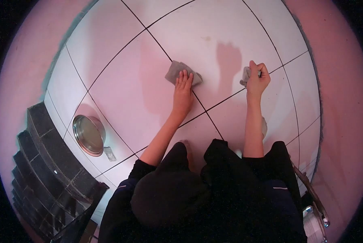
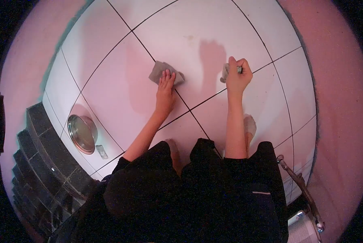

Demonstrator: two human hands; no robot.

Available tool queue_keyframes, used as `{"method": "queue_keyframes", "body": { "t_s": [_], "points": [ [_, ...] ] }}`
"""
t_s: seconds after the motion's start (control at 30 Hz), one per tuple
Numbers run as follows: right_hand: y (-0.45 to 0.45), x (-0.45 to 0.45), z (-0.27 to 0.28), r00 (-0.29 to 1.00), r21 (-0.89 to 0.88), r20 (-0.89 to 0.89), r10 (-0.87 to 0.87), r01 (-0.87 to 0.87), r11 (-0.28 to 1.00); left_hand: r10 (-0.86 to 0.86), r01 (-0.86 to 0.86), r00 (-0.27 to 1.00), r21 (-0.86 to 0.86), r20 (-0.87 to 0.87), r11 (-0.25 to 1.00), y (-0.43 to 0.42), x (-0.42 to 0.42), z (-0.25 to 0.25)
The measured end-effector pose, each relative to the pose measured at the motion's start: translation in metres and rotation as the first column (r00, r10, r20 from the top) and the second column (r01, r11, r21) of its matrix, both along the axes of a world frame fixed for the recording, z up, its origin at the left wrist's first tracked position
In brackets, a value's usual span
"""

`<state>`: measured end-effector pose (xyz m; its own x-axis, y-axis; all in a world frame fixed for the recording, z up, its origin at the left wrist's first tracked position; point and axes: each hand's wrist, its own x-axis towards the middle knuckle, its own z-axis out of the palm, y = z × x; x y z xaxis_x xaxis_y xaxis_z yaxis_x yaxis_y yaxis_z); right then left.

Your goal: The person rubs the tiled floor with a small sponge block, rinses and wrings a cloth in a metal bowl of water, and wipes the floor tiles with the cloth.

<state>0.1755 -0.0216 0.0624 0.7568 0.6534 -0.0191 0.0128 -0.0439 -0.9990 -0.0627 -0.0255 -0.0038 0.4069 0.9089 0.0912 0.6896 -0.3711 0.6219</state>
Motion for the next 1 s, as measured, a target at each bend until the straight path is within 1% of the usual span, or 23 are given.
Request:
{"method": "queue_keyframes", "body": {
  "t_s": [0.1, 0.2, 0.27, 0.3, 0.33, 0.4, 0.43, 0.5, 0.53, 0.6, 0.67, 0.77, 0.87, 0.93, 0.97, 1.0],
  "points": [
    [0.001, -0.005, 0.003, 0.999, 0.014, 0.020, -0.025, 0.025, 1.000, -0.004, 0.004, 1.000, 0.005, -0.027, 1.000, -0.027, 0.018, -0.002],
    [0.001, -0.010, 0.008, 0.999, 0.006, -0.015, -0.033, 0.033, 0.999, -0.010, 0.010, 0.999, 0.002, -0.035, 1.000, -0.061, 0.034, -0.004],
    [0.000, -0.013, 0.008, 0.999, 0.037, -0.002, -0.032, 0.032, 0.999, -0.018, 0.015, 0.999, -0.080, -0.040, 0.997, -0.081, 0.042, -0.003],
    [-0.001, -0.014, 0.007, 1.000, 0.035, -0.003, -0.030, 0.030, 0.999, -0.053, 0.043, 0.994, -0.101, -0.096, 0.994, -0.086, 0.043, 0.000],
    [-0.002, -0.014, 0.005, 0.999, 0.020, 0.025, -0.022, 0.022, 1.000, -0.051, 0.040, 0.994, -0.104, -0.097, 0.994, -0.087, 0.046, 0.009],
    [-0.003, -0.016, 0.002, 0.999, 0.008, 0.050, -0.007, 0.007, 1.000, 0.048, -0.052, 0.998, -0.168, -0.030, 0.984, -0.086, 0.054, 0.023],
    [-0.005, -0.016, 0.001, 0.999, 0.009, 0.041, -0.008, 0.007, 1.000, 0.056, -0.060, 0.998, -0.165, -0.032, 0.985, -0.084, 0.056, 0.021],
    [-0.004, -0.016, 0.000, 0.999, 0.015, 0.032, -0.006, 0.006, 1.000, 0.184, -0.202, 0.969, -0.099, -0.162, 0.974, -0.072, 0.061, 0.018],
    [-0.004, -0.016, 0.001, 1.000, 0.017, 0.010, -0.017, 0.017, 1.000, 0.189, -0.207, 0.968, -0.098, -0.163, 0.973, -0.063, 0.061, 0.015],
    [-0.006, -0.013, -0.001, 1.000, 0.017, -0.014, -0.017, 0.017, 1.000, 0.287, -0.294, 0.940, -0.012, -0.182, 0.956, -0.030, 0.055, 0.007],
    [-0.008, -0.006, -0.008, 1.000, -0.032, -0.007, -0.002, 0.002, 0.999, 0.387, -0.388, 0.893, 0.045, -0.228, 0.921, 0.011, 0.050, -0.003],
    [-0.004, -0.006, 0.000, 1.000, -0.050, -0.002, -0.022, 0.022, 0.999, 0.461, -0.443, 0.860, 0.130, -0.217, 0.887, 0.080, 0.031, -0.017],
    [0.001, -0.002, 0.000, 0.999, -0.004, 0.014, -0.033, 0.033, 0.999, 0.428, -0.398, 0.876, 0.169, -0.224, 0.902, 0.149, 0.015, -0.020],
    [0.002, 0.001, 0.001, 0.999, -0.015, 0.032, -0.040, 0.041, 0.999, 0.353, -0.330, 0.916, 0.146, -0.188, 0.933, 0.190, 0.011, -0.021],
    [0.003, 0.002, 0.002, 0.998, -0.028, 0.045, -0.046, 0.048, 0.998, 0.353, -0.329, 0.917, 0.150, -0.184, 0.932, 0.208, 0.012, -0.021],
    [0.003, 0.002, 0.004, 0.998, -0.024, 0.047, -0.049, 0.050, 0.998, 0.310, -0.289, 0.930, 0.127, -0.196, 0.949, 0.224, 0.014, -0.021]
  ]
}}
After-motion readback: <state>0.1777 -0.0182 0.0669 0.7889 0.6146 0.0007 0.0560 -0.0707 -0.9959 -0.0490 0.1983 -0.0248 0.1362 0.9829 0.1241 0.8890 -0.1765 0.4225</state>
